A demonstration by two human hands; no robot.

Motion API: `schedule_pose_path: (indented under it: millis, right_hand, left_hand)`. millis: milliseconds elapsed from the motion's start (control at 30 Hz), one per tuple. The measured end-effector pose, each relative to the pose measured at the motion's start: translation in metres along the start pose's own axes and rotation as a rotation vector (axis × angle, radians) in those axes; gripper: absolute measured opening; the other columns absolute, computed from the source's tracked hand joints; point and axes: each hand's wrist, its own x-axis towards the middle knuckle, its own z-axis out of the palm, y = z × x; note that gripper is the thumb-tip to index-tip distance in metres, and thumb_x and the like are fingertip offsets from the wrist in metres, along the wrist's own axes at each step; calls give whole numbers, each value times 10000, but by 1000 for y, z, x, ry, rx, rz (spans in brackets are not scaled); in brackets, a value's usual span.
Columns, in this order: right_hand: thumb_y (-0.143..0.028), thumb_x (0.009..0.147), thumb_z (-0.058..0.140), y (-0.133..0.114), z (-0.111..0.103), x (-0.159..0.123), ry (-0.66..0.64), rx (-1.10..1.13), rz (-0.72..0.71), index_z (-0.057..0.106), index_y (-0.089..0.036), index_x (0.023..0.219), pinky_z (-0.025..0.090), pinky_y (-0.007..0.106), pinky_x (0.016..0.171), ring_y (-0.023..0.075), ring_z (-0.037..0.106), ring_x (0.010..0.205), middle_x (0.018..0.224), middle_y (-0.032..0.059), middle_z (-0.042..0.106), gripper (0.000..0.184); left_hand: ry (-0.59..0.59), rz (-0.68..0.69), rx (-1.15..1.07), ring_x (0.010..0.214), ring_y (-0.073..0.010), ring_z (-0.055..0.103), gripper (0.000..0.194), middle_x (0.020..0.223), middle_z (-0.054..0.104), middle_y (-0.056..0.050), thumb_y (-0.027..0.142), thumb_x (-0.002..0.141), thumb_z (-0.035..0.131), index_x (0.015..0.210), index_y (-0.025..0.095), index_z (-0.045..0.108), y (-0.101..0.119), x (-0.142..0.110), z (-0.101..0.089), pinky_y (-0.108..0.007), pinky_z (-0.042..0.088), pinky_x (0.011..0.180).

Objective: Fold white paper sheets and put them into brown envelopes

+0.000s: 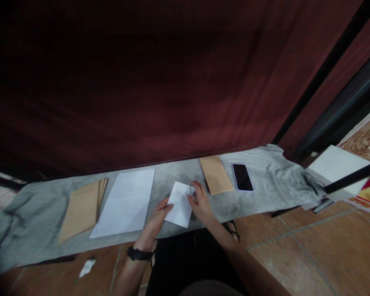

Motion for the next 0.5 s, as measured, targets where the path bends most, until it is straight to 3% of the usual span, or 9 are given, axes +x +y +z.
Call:
schedule_pose_path:
  millis: [33,100,167,233,400,500]
  right_hand:
    - [-342,898,560,7,-1,5,8,46,77,544,-224,1340,524,409,994,252,587,1224,1337,111,603,458]
    - [-389,861,587,20,-2,11,-101,154,215,642,-213,1162,572,380,842,241,676,986,1092,80,703,352]
    - [-440,847,584,28,-2,12,-238,256,326,672,-206,928,568,337,669,208,669,739,806,30,697,263]
    - [-480,827,580,32,1,9,-255,316,410,630,-210,788,534,303,547,187,627,617,662,0,636,278]
    - [-507,817,536,38,14,2,-81,292,483,581,-220,838,556,310,503,193,638,629,708,4,629,292]
    - [-481,853,494,41,22,1,-44,228,482,579,-219,872,575,333,524,208,651,645,714,12,633,276]
  left_hand:
    - [-59,-4,63,650,-168,639,263,764,741,-29,262,655,732,901,170,755,2,1,-4,-256,461,595]
    - [-128,12,144,624,-162,621,241,746,728,-32,284,656,746,868,169,753,4,7,-10,-251,444,572]
    - [-81,68,170,589,-155,600,249,702,704,-26,305,630,777,833,166,742,4,16,-15,-248,430,548]
    - [31,131,162,559,-140,571,294,637,654,4,317,603,804,846,170,728,2,25,-20,-239,414,532]
    - [248,165,72,636,-124,599,568,725,630,38,336,626,818,1149,194,648,-13,29,-25,-229,452,592]
    - [263,129,29,679,-143,638,704,782,659,19,298,622,820,1279,184,593,-27,25,-21,-250,492,626]
